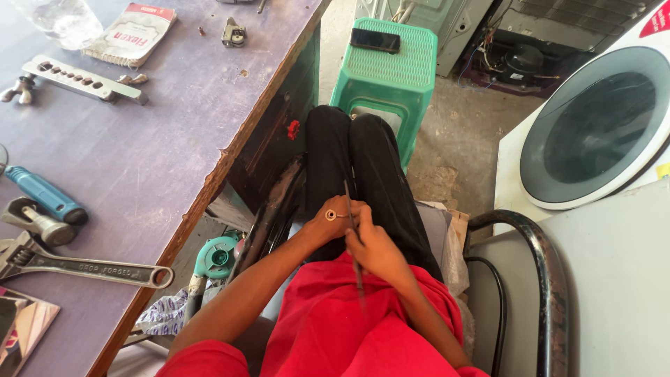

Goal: The person sits on a chair and uses a metal file to smooth the surface of a small brass-colored metal fitting attached to a wire. They hold the fitting in their left hand and file it with their right hand, rotating the object to work on different sides.

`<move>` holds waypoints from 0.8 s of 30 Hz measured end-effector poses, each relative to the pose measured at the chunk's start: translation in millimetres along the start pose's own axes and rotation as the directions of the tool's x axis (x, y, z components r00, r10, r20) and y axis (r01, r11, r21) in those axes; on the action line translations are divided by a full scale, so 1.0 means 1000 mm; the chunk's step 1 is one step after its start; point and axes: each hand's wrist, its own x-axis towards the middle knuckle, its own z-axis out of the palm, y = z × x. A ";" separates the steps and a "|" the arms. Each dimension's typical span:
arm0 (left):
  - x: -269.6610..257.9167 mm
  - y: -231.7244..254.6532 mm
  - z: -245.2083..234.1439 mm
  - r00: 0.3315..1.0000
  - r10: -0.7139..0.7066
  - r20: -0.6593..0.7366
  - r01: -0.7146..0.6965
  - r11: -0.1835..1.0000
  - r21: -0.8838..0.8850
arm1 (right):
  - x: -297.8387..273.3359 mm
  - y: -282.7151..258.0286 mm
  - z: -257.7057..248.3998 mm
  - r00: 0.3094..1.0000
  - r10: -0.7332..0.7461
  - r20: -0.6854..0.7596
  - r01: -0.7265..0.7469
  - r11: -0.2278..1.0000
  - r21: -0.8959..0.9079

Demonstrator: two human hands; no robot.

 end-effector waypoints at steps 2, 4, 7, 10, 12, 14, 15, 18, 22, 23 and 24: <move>0.003 -0.006 0.009 0.990 0.141 0.008 -0.139 0.962 0.234 | -0.004 -0.002 -0.006 0.999 0.012 0.030 -0.011 0.999 -0.030; 0.009 -0.012 0.011 0.998 -0.035 0.053 0.023 0.977 0.210 | -0.026 -0.008 -0.009 0.998 -0.012 0.062 0.011 1.000 0.017; 0.000 -0.002 0.009 0.980 -0.174 0.101 0.161 0.979 0.121 | -0.028 -0.017 -0.011 0.986 0.048 0.157 -0.070 0.987 0.142; 0.003 0.003 -0.001 0.971 -0.227 0.075 0.228 0.974 -0.005 | -0.003 -0.021 -0.001 1.000 0.002 0.020 -0.005 0.989 0.149; 0.003 0.006 0.000 0.965 -0.255 0.061 0.258 0.966 -0.036 | 0.002 -0.017 -0.003 0.994 0.101 0.032 -0.103 0.990 0.099; 0.006 0.006 0.002 0.961 -0.272 0.051 0.272 0.962 0.008 | -0.001 -0.014 -0.010 0.989 0.138 0.057 -0.143 0.985 0.094; 0.013 0.001 0.000 0.966 -0.254 0.042 0.252 0.967 0.034 | -0.008 -0.012 -0.018 0.989 0.122 0.080 -0.130 0.985 0.115; 0.012 0.002 0.002 0.954 -0.295 0.057 0.292 0.955 0.052 | -0.027 -0.004 -0.019 0.992 -0.016 0.128 -0.012 0.976 0.216; 0.014 0.010 -0.010 0.960 -0.253 0.117 0.251 0.967 0.029 | -0.002 -0.001 -0.001 0.990 -0.140 0.016 0.134 0.970 0.203; 0.014 0.011 -0.012 0.970 -0.200 0.138 0.198 0.980 0.023 | 0.004 0.000 -0.001 0.996 -0.088 0.030 0.081 0.978 0.191; 0.015 0.012 -0.012 0.970 -0.212 0.117 0.208 0.977 0.046 | 0.011 0.001 -0.001 0.998 -0.036 0.045 0.027 0.984 0.177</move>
